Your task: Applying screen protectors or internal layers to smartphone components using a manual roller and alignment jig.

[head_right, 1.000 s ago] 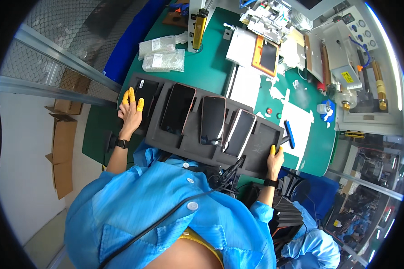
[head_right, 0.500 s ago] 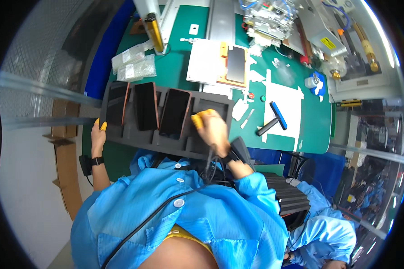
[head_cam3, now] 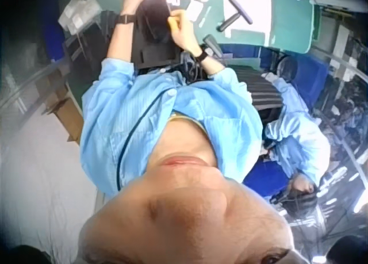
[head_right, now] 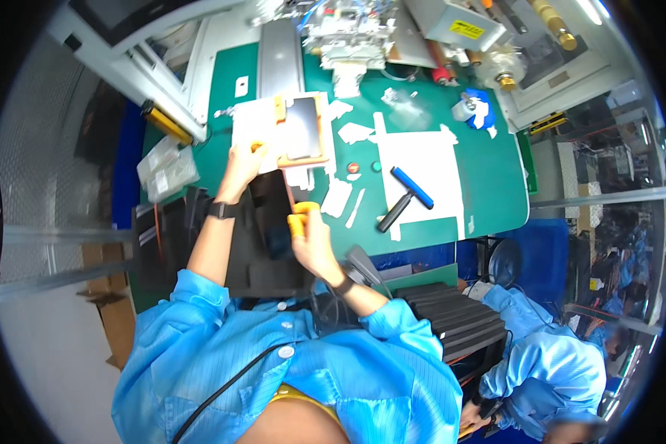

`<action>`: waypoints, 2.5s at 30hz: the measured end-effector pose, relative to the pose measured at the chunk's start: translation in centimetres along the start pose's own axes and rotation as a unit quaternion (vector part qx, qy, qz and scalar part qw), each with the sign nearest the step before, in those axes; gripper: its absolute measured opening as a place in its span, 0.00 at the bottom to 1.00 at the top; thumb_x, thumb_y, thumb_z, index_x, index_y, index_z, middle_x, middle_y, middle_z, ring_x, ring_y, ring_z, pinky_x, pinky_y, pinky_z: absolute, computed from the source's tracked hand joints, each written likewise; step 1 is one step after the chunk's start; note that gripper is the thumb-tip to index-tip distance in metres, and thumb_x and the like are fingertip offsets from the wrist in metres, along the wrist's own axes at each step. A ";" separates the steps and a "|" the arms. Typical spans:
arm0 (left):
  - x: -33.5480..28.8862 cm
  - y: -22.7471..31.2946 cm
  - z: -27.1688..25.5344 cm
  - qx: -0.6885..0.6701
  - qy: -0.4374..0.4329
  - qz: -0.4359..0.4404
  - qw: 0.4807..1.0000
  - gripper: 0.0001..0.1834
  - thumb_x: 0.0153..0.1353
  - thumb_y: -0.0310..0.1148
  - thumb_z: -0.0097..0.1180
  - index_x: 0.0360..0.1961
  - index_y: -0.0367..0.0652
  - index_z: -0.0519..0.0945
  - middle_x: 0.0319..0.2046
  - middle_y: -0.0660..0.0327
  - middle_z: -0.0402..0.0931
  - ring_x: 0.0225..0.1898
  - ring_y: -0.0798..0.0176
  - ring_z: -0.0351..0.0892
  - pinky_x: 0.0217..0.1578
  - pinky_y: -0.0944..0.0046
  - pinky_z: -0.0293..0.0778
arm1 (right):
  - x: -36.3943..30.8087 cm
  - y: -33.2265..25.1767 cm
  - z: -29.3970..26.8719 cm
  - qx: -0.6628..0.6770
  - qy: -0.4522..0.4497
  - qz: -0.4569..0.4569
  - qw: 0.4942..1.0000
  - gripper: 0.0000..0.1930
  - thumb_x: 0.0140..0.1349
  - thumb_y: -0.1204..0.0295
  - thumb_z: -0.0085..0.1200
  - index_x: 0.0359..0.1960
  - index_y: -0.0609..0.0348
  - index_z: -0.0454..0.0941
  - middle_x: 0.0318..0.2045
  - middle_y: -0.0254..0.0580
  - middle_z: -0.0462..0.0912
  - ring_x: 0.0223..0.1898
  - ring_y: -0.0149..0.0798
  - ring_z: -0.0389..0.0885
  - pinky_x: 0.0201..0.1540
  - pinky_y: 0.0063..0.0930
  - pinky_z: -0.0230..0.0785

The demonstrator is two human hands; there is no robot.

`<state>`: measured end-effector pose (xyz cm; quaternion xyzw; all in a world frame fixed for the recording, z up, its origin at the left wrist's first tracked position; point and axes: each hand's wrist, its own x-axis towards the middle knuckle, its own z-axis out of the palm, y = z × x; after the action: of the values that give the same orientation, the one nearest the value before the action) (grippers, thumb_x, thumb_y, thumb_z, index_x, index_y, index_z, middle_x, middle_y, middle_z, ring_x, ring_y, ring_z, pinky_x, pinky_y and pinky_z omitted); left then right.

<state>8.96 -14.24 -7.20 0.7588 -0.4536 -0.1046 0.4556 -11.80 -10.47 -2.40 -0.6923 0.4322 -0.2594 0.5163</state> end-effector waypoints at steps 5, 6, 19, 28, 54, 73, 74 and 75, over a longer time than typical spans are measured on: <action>2.3 2.5 4.5 0.137 -0.029 -0.098 0.985 0.23 0.46 0.49 0.55 0.29 0.34 0.76 0.24 0.47 0.76 0.29 0.48 0.76 0.28 0.55 0.69 | 5.0 2.3 -7.4 -0.018 0.150 -0.007 0.988 0.10 0.57 0.79 0.43 0.42 0.61 0.64 0.25 0.52 0.75 0.24 0.43 0.74 0.27 0.32 0.64; 2.5 3.9 4.4 0.191 -0.029 -0.094 0.977 0.25 0.45 0.49 0.57 0.28 0.33 0.76 0.24 0.47 0.76 0.28 0.47 0.76 0.28 0.54 0.69 | 6.3 3.5 -7.9 -0.013 0.161 -0.013 0.987 0.10 0.57 0.79 0.43 0.42 0.61 0.64 0.25 0.52 0.75 0.24 0.43 0.74 0.27 0.32 0.64; -5.9 8.2 -4.6 -0.616 -0.035 -0.356 0.702 0.18 0.56 0.29 0.43 0.48 0.35 0.65 0.42 0.46 0.69 0.41 0.47 0.73 0.35 0.48 0.75 | 19.2 3.8 -0.7 -0.053 0.169 -0.029 0.984 0.10 0.50 0.80 0.42 0.36 0.67 0.64 0.30 0.61 0.73 0.34 0.61 0.71 0.38 0.48 0.61; -13.8 5.1 -5.7 -0.709 -0.008 -0.417 0.569 0.20 0.53 0.27 0.45 0.48 0.34 0.66 0.42 0.48 0.69 0.46 0.48 0.71 0.41 0.47 0.71 | 15.4 5.3 0.8 -0.370 0.128 -0.192 0.900 0.24 0.44 0.73 0.50 0.46 0.68 0.64 0.40 0.50 0.66 0.44 0.50 0.61 0.42 0.38 0.56; -15.2 6.9 -5.9 -0.671 0.027 -0.401 0.623 0.24 0.55 0.29 0.48 0.54 0.44 0.59 0.43 0.53 0.67 0.44 0.50 0.72 0.37 0.52 0.75 | 25.7 0.7 -2.3 -0.015 -0.053 0.102 0.993 0.20 0.58 0.60 0.46 0.17 0.67 0.69 0.12 0.40 0.72 0.10 0.29 0.70 0.12 0.24 0.63; -17.1 6.5 -6.6 -0.674 0.037 -0.387 0.628 0.22 0.59 0.31 0.43 0.55 0.45 0.58 0.44 0.52 0.67 0.44 0.49 0.72 0.38 0.52 0.74 | 18.7 -0.8 -0.5 -0.192 -0.007 0.034 0.981 0.20 0.59 0.61 0.40 0.27 0.72 0.66 0.11 0.50 0.73 0.11 0.44 0.74 0.16 0.36 0.67; -17.4 6.5 -6.7 -0.685 0.037 -0.386 0.616 0.22 0.59 0.33 0.44 0.55 0.46 0.58 0.44 0.53 0.67 0.43 0.49 0.73 0.38 0.52 0.74 | 16.1 0.7 -0.8 -0.207 -0.020 0.027 0.978 0.19 0.59 0.61 0.42 0.34 0.72 0.63 0.13 0.54 0.73 0.14 0.49 0.75 0.19 0.38 0.67; -17.3 6.6 -6.6 -0.695 0.035 -0.390 0.603 0.22 0.59 0.34 0.44 0.55 0.46 0.59 0.43 0.53 0.68 0.43 0.49 0.73 0.38 0.52 0.74 | 13.3 0.6 -1.3 -0.222 -0.041 0.066 0.972 0.17 0.59 0.62 0.44 0.32 0.71 0.64 0.15 0.57 0.74 0.16 0.51 0.76 0.20 0.39 0.67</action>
<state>-0.96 2.13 -2.73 0.3213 0.1113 -0.5296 0.7771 -6.54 -22.71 -3.66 -0.7695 0.5023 -0.0943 0.3829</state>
